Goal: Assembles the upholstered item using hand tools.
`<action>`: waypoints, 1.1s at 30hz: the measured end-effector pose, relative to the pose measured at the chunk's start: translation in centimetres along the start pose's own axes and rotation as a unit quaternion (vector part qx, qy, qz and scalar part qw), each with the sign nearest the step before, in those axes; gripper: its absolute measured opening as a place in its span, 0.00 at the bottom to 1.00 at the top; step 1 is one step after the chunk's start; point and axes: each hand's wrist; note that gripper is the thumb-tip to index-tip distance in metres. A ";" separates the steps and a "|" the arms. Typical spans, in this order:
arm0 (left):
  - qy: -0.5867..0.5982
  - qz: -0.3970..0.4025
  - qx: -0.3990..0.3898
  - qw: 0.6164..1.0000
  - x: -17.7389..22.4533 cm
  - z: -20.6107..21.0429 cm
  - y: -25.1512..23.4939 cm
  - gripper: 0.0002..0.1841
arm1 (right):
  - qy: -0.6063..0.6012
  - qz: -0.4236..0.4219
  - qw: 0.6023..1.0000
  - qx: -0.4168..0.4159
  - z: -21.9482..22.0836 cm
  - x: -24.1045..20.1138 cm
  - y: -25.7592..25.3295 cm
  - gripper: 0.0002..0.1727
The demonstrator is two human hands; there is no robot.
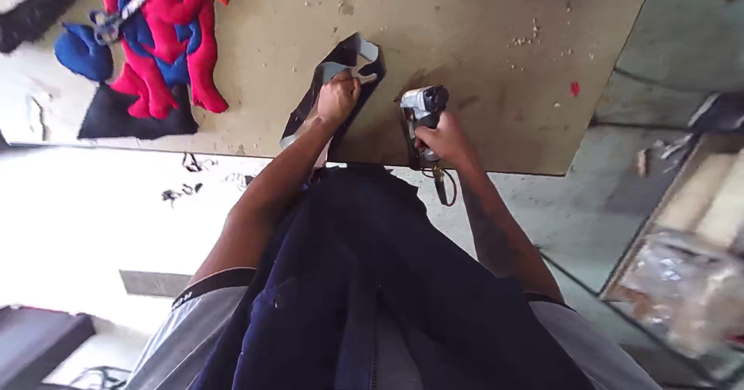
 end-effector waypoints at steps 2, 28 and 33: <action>0.005 0.006 0.001 1.000 -0.1 0.1 0.2 0.25 | 0.110 -0.027 0.993 -0.037 1.9 -3.4 0.4 0.17; 0.024 0.035 -0.011 0.999 -0.6 0.0 0.4 0.23 | 0.285 -0.148 0.942 -0.097 8.5 -5.5 1.0 0.15; 0.043 0.011 -0.010 0.999 -1.3 -1.6 0.3 0.24 | 0.074 -0.098 0.992 -0.027 4.5 -3.1 0.7 0.16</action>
Point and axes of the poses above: each hand's wrist, its own y-axis away from the middle knuckle, its own z-axis out of the palm, x = y × z, and after that the axes turned 12 degrees about -y, right-handed
